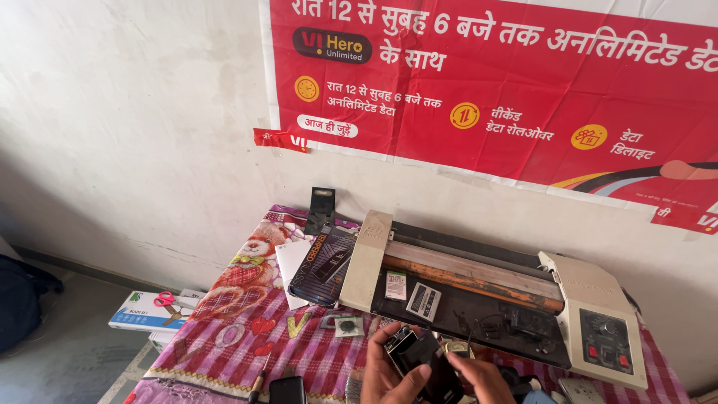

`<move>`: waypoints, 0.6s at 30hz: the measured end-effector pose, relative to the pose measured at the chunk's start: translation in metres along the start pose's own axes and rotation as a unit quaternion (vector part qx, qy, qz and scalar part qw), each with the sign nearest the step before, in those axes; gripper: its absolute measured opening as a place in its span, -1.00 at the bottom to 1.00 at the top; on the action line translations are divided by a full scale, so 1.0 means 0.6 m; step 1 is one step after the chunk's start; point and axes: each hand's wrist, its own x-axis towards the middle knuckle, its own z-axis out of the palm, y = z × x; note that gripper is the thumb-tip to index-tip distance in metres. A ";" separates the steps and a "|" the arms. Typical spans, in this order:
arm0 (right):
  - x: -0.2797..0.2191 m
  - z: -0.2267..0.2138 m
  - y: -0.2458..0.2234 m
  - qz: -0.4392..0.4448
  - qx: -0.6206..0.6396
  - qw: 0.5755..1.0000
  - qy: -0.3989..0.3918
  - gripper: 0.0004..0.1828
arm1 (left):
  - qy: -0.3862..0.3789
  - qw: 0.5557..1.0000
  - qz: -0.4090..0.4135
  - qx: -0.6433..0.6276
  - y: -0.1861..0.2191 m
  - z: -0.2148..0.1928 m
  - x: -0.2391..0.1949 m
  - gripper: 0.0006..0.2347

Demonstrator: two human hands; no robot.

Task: The person handles a small electronic device, likely a mobile phone, and uses a screwdriver to remove screws. They disassemble the device, separate the back cover, and manipulate internal components. The person continues to work on the device, adjusting parts and inspecting the interior.

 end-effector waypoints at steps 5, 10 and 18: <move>0.030 -0.023 -0.046 0.248 0.136 0.959 -0.017 -0.20 | 0.033 0.999 -0.014 0.020 0.008 -0.002 0.008 -0.40; 0.040 -0.013 -0.087 0.311 0.184 0.932 0.025 -0.22 | 0.045 0.998 -0.030 -0.042 -0.009 -0.021 0.026 -0.49; 0.006 0.015 0.039 0.006 0.052 0.997 -0.058 -0.32 | 0.045 0.998 -0.036 -0.033 -0.027 -0.029 0.025 -0.41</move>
